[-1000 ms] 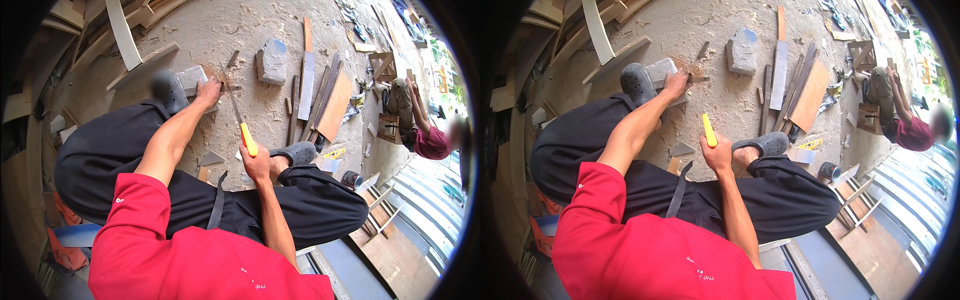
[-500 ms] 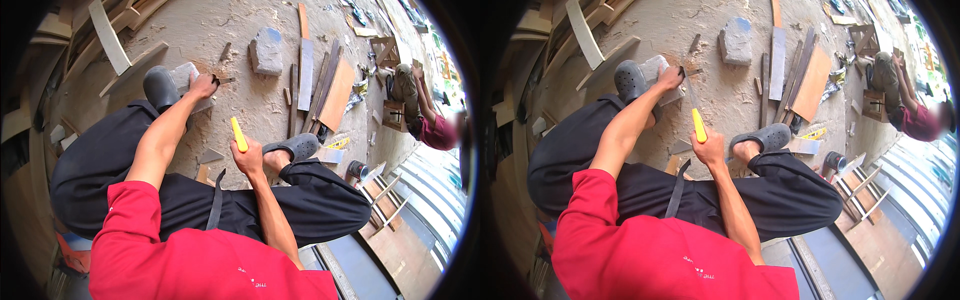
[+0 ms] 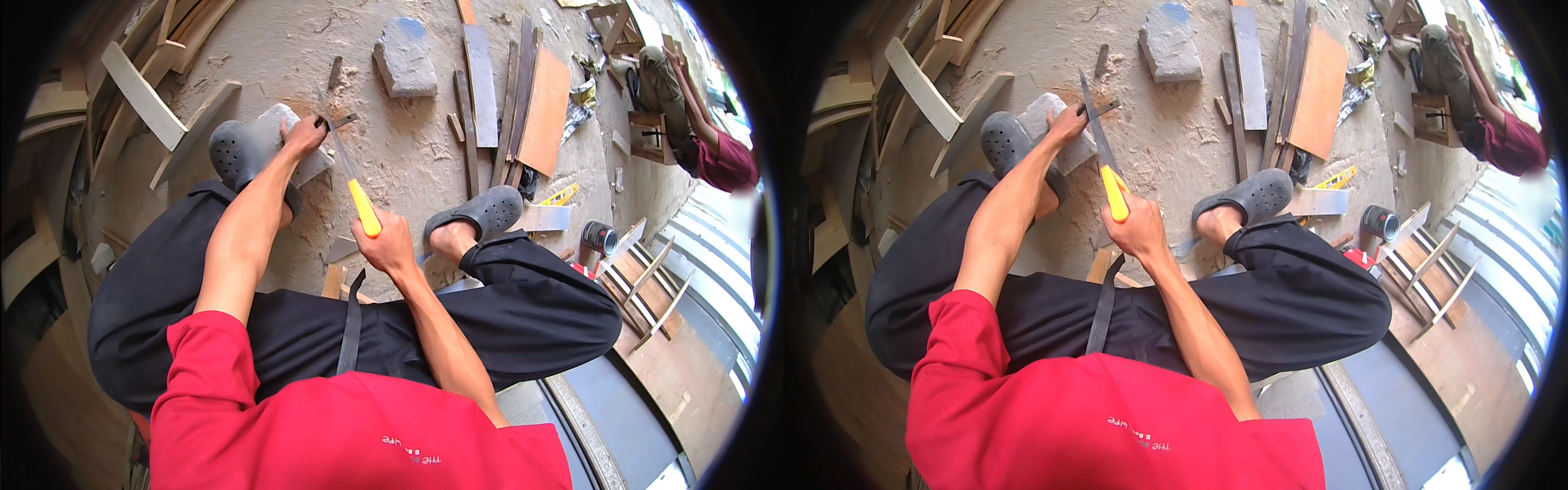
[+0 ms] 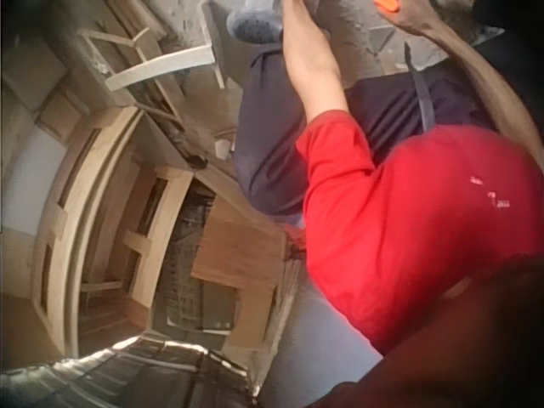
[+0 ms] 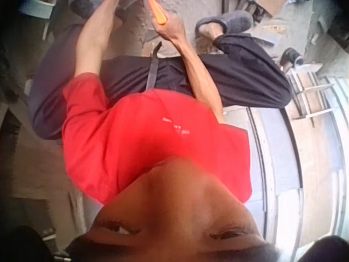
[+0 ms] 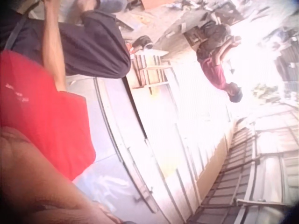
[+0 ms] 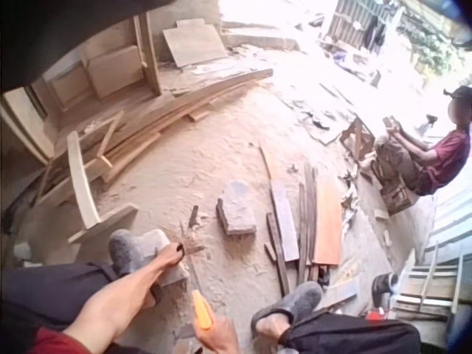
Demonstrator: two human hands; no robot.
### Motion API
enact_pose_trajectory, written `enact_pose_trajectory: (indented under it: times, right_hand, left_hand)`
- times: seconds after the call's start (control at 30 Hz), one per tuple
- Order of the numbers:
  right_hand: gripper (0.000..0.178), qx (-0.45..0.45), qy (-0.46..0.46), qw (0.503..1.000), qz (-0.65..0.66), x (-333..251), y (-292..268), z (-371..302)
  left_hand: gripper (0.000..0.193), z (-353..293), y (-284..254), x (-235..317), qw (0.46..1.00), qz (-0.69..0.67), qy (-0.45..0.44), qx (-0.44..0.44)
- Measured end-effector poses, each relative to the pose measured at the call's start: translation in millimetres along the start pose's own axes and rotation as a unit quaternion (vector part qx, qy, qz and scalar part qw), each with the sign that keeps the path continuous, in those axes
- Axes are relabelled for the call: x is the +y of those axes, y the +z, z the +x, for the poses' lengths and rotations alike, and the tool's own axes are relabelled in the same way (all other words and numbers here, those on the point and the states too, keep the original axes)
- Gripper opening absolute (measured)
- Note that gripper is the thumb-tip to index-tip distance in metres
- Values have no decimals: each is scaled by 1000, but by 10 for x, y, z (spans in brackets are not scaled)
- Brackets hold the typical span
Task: The person sits on the floor and uses a hand saw to cut a small piece of wood held between their feet. After cutting, they place the saw down and pick up two pieces of wood to fit them together.
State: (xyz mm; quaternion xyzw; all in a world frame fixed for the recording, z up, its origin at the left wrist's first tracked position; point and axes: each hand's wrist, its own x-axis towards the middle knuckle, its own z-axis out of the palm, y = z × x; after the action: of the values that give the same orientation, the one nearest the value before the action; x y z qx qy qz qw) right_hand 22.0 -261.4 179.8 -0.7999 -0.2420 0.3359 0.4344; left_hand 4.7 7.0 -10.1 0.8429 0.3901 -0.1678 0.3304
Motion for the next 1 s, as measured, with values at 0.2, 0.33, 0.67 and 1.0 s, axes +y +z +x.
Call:
enact_pose_trajectory:
  times: [0.2, 0.33, 0.67, 1.0]
  right_hand:
    - [21, -13, -2, 1000, -13, 17, -83, -18]
    - [21, -21, 7, 1000, -6, -67, -145, -21]
    - [21, -4, -10, 998, -60, 43, -63, 56]
    - [20, -1, -7, 1000, -24, 58, 28, 68]
  left_hand:
    - [48, -4, 18, -20, 1000, 17, 6, 19]
    - [47, -11, -11, -18, 1000, 20, 6, -9]
    - [43, 38, 69, -22, 999, 28, 24, -7]
    - [42, -33, -38, -15, 999, 12, 14, -28]
